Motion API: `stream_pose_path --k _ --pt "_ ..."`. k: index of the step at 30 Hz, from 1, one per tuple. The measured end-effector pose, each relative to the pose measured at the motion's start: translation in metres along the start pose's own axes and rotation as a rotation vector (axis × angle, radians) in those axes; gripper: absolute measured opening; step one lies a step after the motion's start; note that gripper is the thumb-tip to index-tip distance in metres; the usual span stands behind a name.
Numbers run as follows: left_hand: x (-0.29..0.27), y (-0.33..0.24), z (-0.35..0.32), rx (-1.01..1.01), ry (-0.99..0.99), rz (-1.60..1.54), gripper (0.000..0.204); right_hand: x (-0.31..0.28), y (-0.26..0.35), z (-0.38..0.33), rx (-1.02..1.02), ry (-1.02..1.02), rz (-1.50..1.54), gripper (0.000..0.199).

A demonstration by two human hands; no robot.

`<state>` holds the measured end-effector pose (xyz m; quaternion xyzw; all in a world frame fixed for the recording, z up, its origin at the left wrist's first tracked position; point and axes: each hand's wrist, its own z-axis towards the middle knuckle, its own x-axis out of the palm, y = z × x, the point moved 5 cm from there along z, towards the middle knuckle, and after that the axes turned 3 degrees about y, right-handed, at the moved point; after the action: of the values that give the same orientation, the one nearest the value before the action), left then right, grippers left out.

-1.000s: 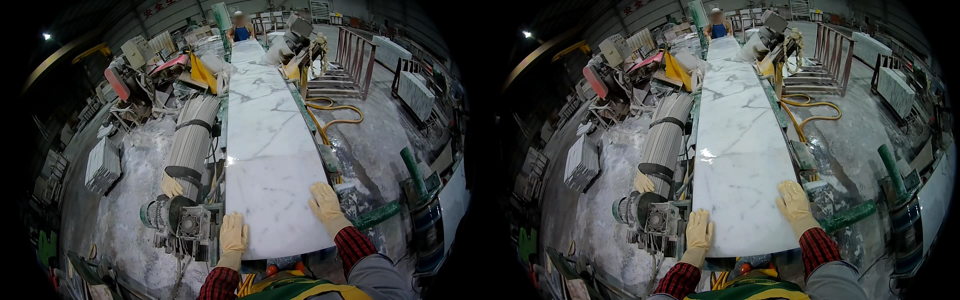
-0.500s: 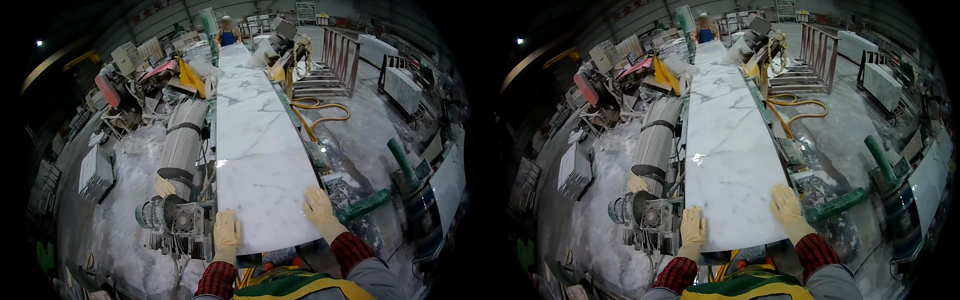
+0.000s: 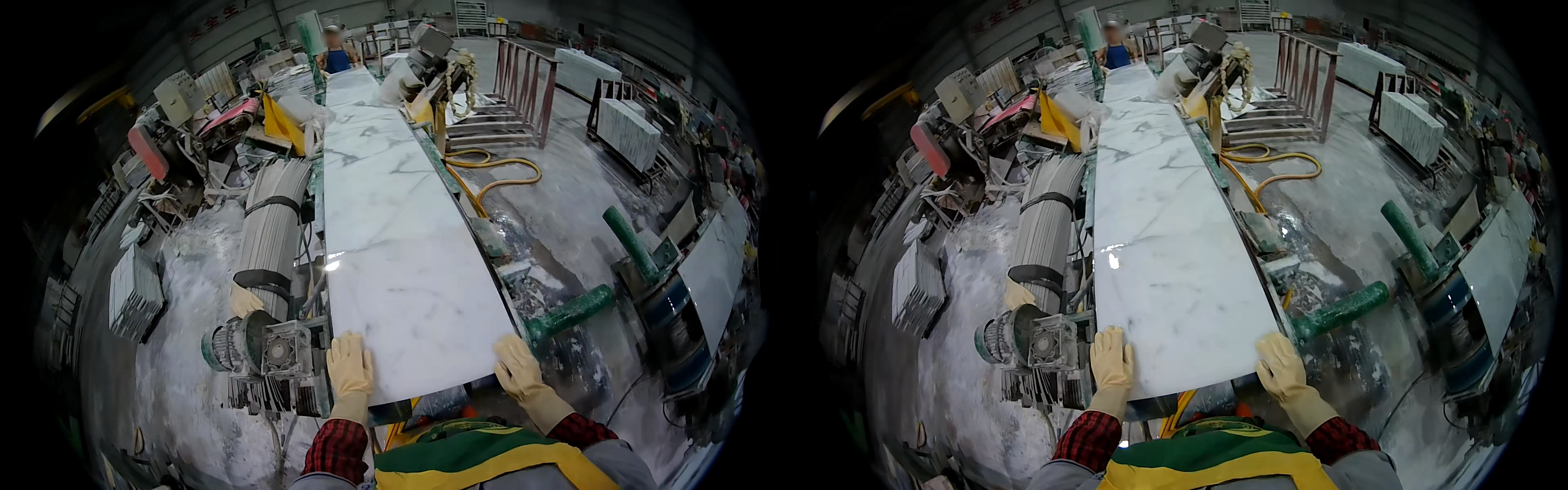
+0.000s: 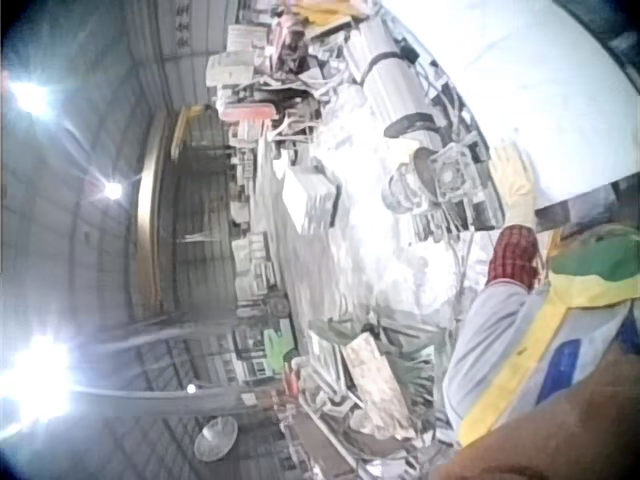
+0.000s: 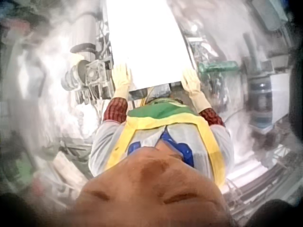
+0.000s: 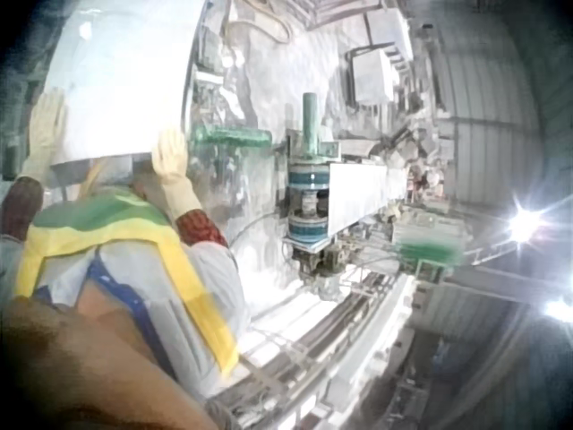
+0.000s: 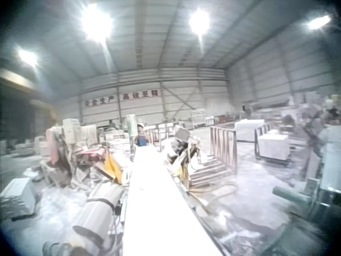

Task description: The person repeatedly picks up large white marble slabs from a conveyor, turns them over, and places them back on the conveyor in a factory setting. The hands are visible throughout, wearing gloves, and the action is repetitive.

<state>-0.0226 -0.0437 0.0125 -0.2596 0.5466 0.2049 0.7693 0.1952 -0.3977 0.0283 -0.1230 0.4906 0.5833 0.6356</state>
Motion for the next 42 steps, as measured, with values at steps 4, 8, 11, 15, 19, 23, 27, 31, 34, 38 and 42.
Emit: stream_pose_path --k 4,8,11,15,19,23,27,31,34,38,42 --pt "0.004 0.002 -0.002 0.045 -0.028 0.017 0.053 0.002 0.002 -0.008 0.081 0.057 -0.010 0.042" --pt "-0.009 -0.016 0.005 0.224 0.035 -0.024 0.053 -0.007 0.005 -0.008 0.140 0.090 -0.020 0.038" --pt "-0.008 -0.021 0.013 0.367 0.113 -0.079 0.054 -0.010 -0.006 0.005 0.234 0.179 0.084 0.035" --pt "0.007 -0.016 0.028 0.378 0.091 -0.035 0.055 -0.017 -0.001 0.044 0.216 0.173 0.026 0.036" --pt "0.010 -0.016 0.042 0.307 0.126 -0.063 0.054 0.011 -0.010 0.066 -0.054 0.056 -0.100 0.047" --pt "0.008 -0.012 0.043 0.307 0.069 -0.080 0.050 0.053 -0.029 0.088 -0.052 0.102 -0.178 0.056" --pt "0.000 -0.014 0.040 0.287 0.055 -0.059 0.048 0.073 -0.046 0.131 -0.070 0.108 -0.212 0.054" --pt "-0.015 -0.023 0.051 0.261 0.191 -0.143 0.051 0.084 -0.064 0.167 -0.089 0.070 -0.241 0.049" --pt "-0.014 -0.020 0.048 0.240 0.182 -0.141 0.050 0.090 -0.072 0.192 -0.158 0.011 -0.149 0.049" --pt "-0.009 -0.021 0.048 0.221 0.182 -0.086 0.049 0.112 -0.096 0.222 -0.189 0.018 -0.218 0.050" --pt "-0.017 -0.028 0.058 0.187 0.345 -0.121 0.049 0.135 -0.125 0.250 -0.178 0.016 -0.217 0.058"
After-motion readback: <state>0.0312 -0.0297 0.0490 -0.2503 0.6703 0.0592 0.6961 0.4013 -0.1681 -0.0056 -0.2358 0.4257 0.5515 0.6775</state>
